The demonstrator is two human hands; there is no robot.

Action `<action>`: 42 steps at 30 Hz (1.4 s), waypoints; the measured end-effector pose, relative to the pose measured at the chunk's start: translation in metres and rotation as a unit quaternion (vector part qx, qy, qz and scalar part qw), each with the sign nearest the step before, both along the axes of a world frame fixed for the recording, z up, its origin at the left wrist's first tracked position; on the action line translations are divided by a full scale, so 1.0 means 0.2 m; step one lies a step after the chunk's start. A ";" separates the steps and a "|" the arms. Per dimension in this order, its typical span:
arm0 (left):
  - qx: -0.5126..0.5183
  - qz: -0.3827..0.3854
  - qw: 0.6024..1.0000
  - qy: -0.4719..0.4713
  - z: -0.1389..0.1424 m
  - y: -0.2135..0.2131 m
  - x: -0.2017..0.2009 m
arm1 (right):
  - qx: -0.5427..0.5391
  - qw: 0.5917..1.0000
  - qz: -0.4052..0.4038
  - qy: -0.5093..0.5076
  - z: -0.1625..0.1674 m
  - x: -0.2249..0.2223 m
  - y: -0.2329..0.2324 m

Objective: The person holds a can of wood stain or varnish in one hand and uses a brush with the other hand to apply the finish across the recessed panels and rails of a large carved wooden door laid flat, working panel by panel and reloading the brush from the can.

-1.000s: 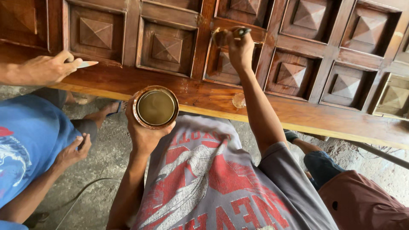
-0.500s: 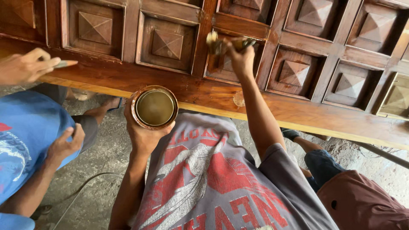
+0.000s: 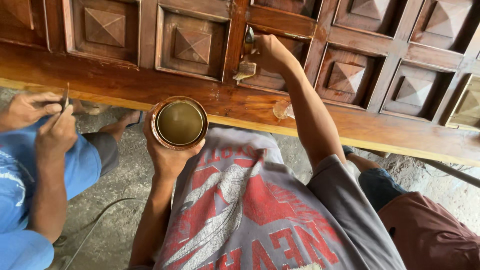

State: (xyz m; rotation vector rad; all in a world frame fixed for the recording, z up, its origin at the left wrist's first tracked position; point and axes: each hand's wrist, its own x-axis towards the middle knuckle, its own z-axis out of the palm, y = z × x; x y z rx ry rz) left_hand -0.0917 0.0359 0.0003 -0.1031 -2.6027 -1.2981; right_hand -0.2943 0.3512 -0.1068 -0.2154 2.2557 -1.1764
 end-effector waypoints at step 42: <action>0.090 -0.035 0.995 -0.040 0.01 -0.03 -0.11 | 0.119 0.978 -0.166 0.039 0.10 0.39 0.25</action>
